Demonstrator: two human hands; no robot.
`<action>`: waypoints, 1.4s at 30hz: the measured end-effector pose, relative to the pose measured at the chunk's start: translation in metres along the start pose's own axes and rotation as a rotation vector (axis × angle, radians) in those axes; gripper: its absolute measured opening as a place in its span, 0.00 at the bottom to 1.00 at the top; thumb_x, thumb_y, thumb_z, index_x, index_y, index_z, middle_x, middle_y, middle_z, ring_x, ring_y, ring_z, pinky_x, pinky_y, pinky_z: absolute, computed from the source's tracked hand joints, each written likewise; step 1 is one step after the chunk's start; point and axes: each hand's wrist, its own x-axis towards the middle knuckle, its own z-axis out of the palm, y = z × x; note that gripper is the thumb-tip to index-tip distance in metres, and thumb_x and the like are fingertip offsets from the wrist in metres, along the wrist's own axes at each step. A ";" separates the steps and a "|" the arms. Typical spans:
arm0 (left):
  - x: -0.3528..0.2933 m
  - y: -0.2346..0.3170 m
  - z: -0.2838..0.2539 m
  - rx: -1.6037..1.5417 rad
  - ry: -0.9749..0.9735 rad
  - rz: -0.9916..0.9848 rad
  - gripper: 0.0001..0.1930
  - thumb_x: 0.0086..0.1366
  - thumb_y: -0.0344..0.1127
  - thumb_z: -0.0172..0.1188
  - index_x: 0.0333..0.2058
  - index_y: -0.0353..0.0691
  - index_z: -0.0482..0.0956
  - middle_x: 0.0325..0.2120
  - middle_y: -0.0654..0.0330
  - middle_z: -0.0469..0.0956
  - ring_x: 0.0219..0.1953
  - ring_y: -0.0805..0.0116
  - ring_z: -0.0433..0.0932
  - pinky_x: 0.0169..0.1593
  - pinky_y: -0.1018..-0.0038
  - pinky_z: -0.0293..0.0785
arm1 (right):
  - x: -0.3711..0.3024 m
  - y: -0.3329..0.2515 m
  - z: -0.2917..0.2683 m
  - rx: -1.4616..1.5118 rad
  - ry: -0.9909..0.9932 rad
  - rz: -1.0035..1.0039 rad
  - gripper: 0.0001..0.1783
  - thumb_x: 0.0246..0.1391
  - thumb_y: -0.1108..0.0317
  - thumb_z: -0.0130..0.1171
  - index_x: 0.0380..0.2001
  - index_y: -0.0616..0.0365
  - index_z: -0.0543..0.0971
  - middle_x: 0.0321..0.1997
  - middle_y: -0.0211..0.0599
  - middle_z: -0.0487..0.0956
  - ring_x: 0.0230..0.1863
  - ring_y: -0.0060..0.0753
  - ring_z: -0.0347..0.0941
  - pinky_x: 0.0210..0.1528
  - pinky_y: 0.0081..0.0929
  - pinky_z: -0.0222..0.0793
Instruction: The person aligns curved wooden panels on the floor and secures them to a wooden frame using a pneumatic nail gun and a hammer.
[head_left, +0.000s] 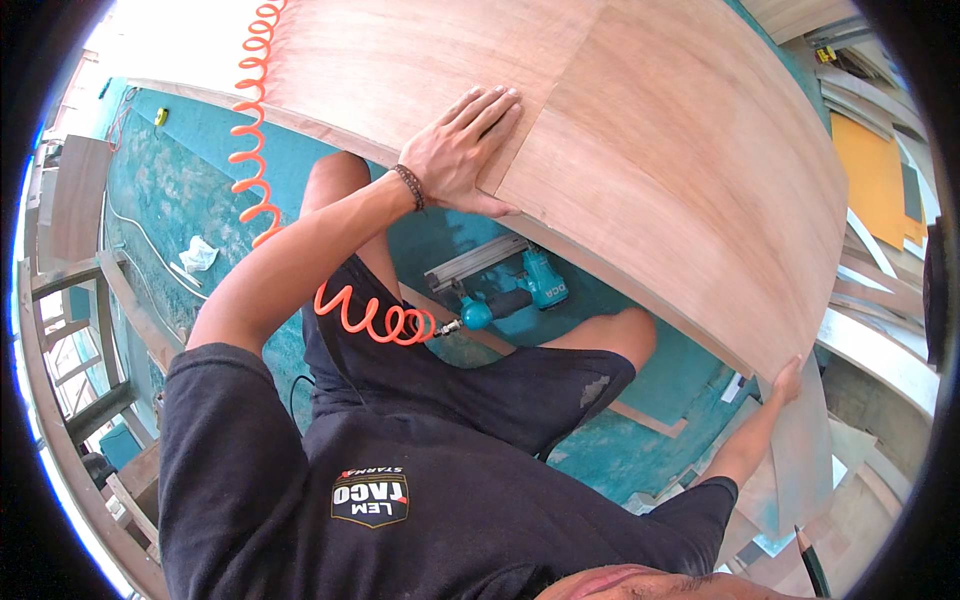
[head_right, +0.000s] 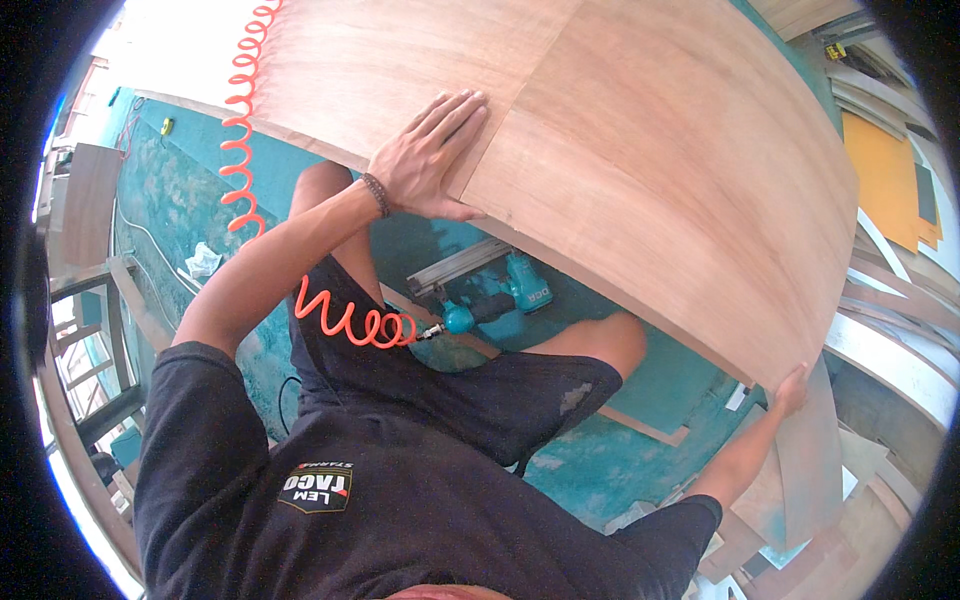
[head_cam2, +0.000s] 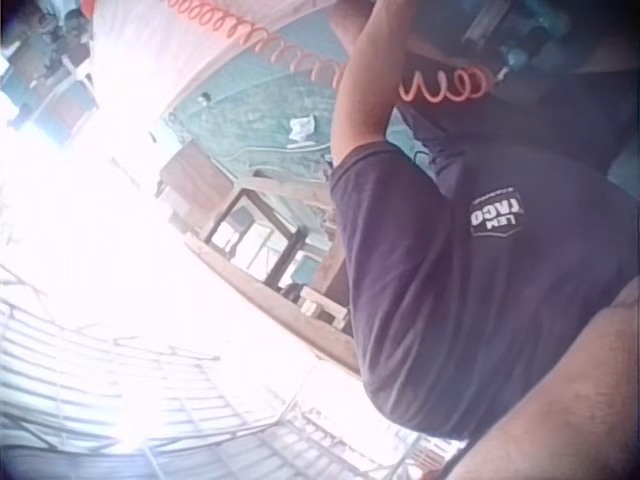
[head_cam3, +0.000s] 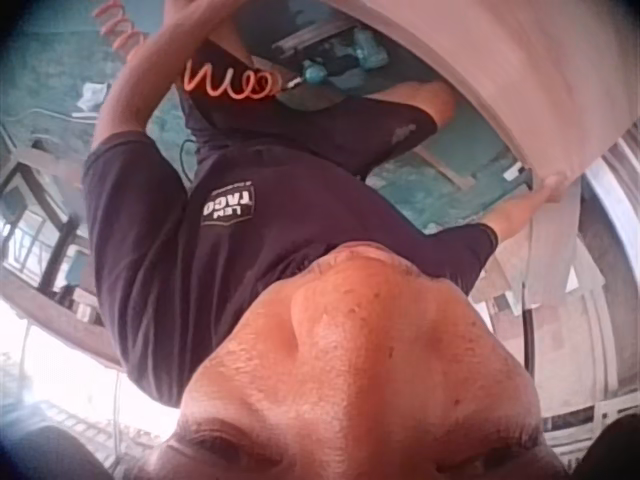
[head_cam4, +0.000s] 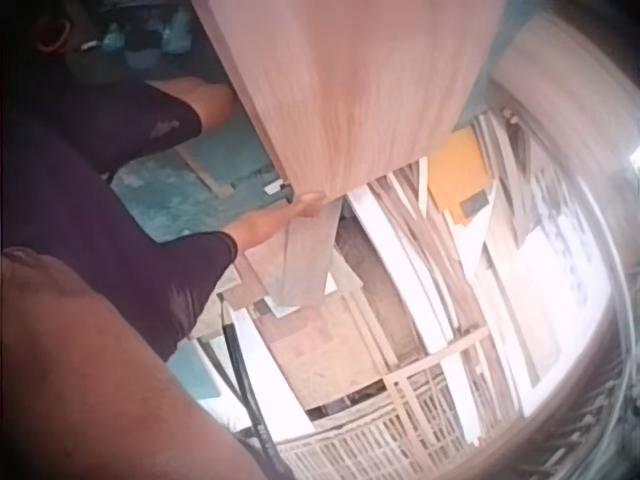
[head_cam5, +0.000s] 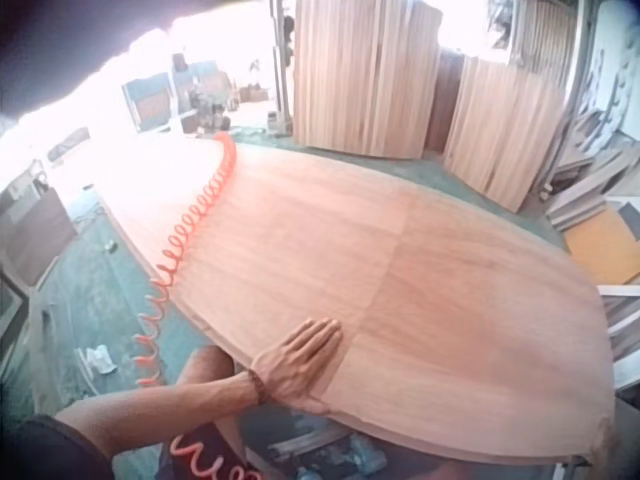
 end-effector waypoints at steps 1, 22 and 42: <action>0.000 0.000 0.000 0.000 0.003 -0.003 0.65 0.50 0.83 0.53 0.69 0.28 0.56 0.70 0.43 0.57 0.73 0.51 0.53 0.77 0.57 0.47 | -0.003 -0.005 0.002 -0.018 0.022 0.001 0.49 0.65 0.29 0.26 0.57 0.62 0.79 0.60 0.57 0.77 0.65 0.61 0.67 0.70 0.52 0.54; 0.002 -0.006 -0.001 -0.041 -0.050 -0.017 0.64 0.51 0.83 0.50 0.67 0.26 0.58 0.69 0.41 0.57 0.73 0.48 0.53 0.76 0.55 0.46 | 0.007 0.004 -0.004 -0.092 -0.016 0.063 0.52 0.62 0.27 0.29 0.49 0.69 0.81 0.53 0.62 0.80 0.59 0.63 0.73 0.64 0.49 0.63; 0.001 0.001 0.003 0.024 -0.025 -0.018 0.62 0.55 0.84 0.44 0.68 0.29 0.58 0.70 0.42 0.57 0.74 0.50 0.52 0.77 0.56 0.43 | -0.017 -0.026 -0.011 -0.055 -0.056 0.031 0.45 0.66 0.35 0.27 0.58 0.66 0.76 0.61 0.61 0.75 0.65 0.62 0.67 0.69 0.51 0.57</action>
